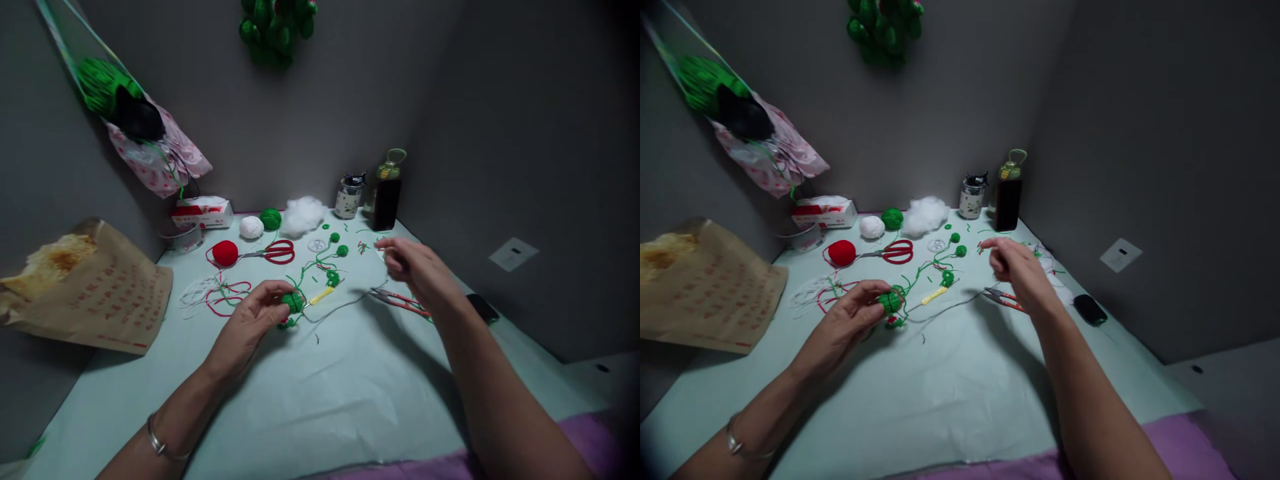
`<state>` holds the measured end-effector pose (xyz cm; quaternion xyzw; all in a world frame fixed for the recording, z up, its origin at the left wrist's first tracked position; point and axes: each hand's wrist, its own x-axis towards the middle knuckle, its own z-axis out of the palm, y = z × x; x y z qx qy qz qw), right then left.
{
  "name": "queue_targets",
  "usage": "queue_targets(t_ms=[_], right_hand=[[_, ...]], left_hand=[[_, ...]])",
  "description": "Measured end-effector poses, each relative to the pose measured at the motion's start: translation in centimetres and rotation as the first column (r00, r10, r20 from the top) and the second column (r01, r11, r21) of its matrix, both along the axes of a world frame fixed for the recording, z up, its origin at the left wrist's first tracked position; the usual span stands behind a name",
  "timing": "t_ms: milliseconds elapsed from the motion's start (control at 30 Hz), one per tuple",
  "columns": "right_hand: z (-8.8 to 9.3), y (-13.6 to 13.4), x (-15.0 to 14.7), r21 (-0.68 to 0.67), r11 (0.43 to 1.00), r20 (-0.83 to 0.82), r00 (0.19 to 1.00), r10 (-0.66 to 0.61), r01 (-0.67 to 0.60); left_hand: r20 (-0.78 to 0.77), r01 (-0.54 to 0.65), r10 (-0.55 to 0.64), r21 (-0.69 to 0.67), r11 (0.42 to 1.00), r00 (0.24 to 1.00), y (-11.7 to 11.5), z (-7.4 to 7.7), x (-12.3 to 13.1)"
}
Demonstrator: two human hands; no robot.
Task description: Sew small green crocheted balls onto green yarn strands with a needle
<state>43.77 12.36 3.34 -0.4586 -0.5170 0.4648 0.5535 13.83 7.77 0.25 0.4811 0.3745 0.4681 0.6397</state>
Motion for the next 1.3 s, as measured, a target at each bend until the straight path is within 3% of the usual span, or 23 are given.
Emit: queue_targets(t_ms=[167, 267, 400, 500, 700, 1000, 1167, 1300], right_hand=[[-0.3, -2.5, -4.7, -0.027, 0.948, 0.121, 0.940, 0.319, -0.318], [-0.3, -4.2, -6.8, -0.033, 0.918, 0.192, 0.899, 0.394, -0.395], [-0.1, -5.5, -8.4, 0.168, 0.936, 0.445, 0.871, 0.208, -0.310], [-0.2, -5.9, -8.8, 0.315, 0.902, 0.566, 0.821, 0.072, -0.296], [-0.4, -6.2, -8.7, 0.323, 0.875, 0.647, 0.759, 0.073, -0.359], [-0.3, -6.3, -8.9, 0.229, 0.906, 0.635, 0.760, 0.139, -0.357], [-0.5, -5.9, -9.4, 0.070, 0.940, 0.447, 0.853, 0.269, -0.333], [-1.0, -5.6, -9.8, -0.046, 0.937, 0.254, 0.903, 0.346, -0.346]], left_hand=[[0.148, 0.047, -0.034, -0.084, 0.995, 0.988, -0.1, 0.1, 0.4], [0.159, 0.028, -0.013, -0.095, 0.995, 0.987, -0.1, 0.0, 0.5], [0.134, 0.010, 0.002, -0.084, 0.996, 0.991, -0.1, -0.2, 0.4], [0.124, 0.007, 0.003, -0.075, 0.997, 0.992, -0.1, -0.2, 0.4], [0.108, -0.013, 0.019, -0.056, 0.998, 0.994, 0.0, -0.1, 0.4], [0.027, -0.029, 0.028, 0.015, 0.999, 0.999, 0.2, -0.9, 0.0], [0.138, 0.001, 0.009, -0.073, 0.997, 0.990, -0.1, -0.3, 0.5], [0.231, 0.012, 0.019, -0.129, 0.992, 0.973, -0.4, 0.0, 0.8]])
